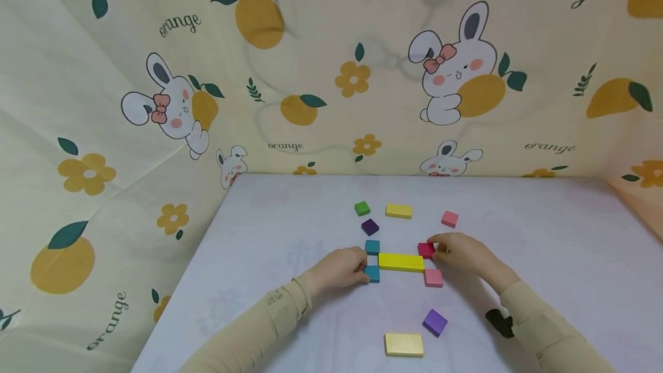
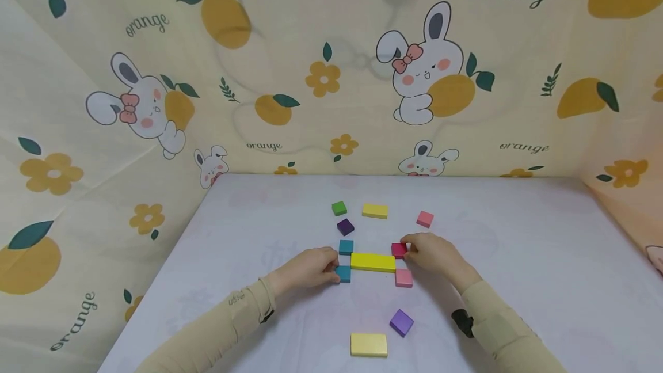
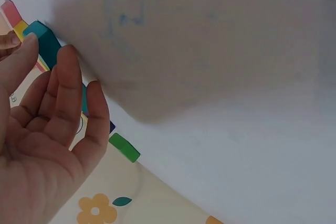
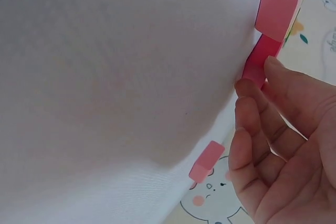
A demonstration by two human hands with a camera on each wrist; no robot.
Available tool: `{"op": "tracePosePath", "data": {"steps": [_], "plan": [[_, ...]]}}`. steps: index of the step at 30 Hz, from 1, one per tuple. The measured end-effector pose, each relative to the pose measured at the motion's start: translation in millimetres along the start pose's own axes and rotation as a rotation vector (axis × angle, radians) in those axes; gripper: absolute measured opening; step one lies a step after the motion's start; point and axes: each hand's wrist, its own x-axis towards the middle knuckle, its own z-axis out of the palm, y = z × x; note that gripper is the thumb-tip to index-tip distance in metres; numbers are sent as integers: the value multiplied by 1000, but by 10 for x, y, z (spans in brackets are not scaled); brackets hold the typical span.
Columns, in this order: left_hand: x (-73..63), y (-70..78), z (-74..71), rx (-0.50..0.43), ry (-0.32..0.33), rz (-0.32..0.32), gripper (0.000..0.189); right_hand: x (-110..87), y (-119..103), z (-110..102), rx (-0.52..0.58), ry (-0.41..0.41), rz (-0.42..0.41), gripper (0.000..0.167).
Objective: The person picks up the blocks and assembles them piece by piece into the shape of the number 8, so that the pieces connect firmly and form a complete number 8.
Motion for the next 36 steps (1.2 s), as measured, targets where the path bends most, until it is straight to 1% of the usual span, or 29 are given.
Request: {"op": "tracePosePath", "data": {"steps": [6, 11, 16, 22, 25, 29, 33, 36], "plan": [[5, -3, 1, -12, 16, 2, 20, -11, 0, -25, -17, 8, -17, 42], [30, -25, 16, -25, 5, -8, 21, -36, -5, -52, -13, 16, -26, 42], [41, -23, -1, -32, -10, -24, 22, -71, -11, -71, -16, 34, -40, 40], [47, -14, -25, -18, -8, -18, 22, -131, -26, -113, -33, 55, -52, 41], [45, -19, -25, -25, -6, -15, 21, -177, -48, -122, -25, 53, -41, 41], [23, -31, 2, -44, -24, -30, 22, -271, -91, -109, -13, 47, -25, 39], [12, -39, 25, -39, -30, -40, 22, -386, -123, -95, -17, 60, -38, 35], [19, -37, 23, -42, -23, -42, 23, -478, -143, -96, 0, 48, -59, 32]]}}
